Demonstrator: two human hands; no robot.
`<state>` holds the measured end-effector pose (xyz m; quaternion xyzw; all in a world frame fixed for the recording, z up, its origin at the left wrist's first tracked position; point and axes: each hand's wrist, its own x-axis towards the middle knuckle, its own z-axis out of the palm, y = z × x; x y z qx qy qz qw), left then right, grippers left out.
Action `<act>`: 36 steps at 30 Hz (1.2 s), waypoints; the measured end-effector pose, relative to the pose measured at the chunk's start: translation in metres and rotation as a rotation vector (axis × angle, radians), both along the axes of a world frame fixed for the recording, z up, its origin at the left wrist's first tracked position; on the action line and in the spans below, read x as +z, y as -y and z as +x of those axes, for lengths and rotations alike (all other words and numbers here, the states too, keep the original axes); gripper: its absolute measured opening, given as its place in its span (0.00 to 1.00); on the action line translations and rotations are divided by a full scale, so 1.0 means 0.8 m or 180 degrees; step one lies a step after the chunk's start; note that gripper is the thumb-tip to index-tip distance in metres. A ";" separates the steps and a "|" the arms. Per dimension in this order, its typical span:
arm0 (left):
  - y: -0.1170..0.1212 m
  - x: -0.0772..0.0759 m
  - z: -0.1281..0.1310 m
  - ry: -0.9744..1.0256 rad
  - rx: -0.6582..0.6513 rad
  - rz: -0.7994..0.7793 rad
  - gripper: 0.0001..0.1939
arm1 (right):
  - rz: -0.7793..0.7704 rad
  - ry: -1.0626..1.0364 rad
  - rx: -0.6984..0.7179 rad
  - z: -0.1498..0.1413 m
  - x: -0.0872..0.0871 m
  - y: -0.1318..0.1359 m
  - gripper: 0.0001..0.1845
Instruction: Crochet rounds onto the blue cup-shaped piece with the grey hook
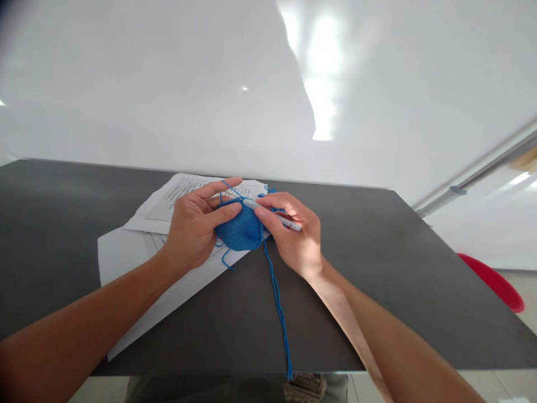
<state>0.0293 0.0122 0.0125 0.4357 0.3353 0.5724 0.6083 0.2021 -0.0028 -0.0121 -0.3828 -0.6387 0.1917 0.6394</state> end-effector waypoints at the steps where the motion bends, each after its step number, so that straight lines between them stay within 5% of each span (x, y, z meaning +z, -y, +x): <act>1: 0.001 0.000 0.001 -0.0021 0.0069 0.0039 0.31 | 0.0288 0.0212 -0.0141 -0.002 0.001 0.002 0.04; 6: 0.007 0.005 0.004 -0.0090 0.0282 0.0039 0.30 | 0.1087 0.0885 -0.0494 -0.013 0.005 0.012 0.11; 12: 0.006 0.007 0.005 0.0261 0.0305 -0.0005 0.26 | 0.1184 0.1227 -0.0433 -0.020 0.001 0.017 0.17; 21: -0.004 0.018 -0.010 0.0535 -0.0311 -0.0252 0.25 | 0.1580 0.1497 -0.0504 -0.017 0.005 0.022 0.30; 36: -0.018 0.027 -0.030 -0.0149 -0.0266 0.0074 0.28 | 0.1783 0.1939 -0.0057 0.020 0.030 0.011 0.34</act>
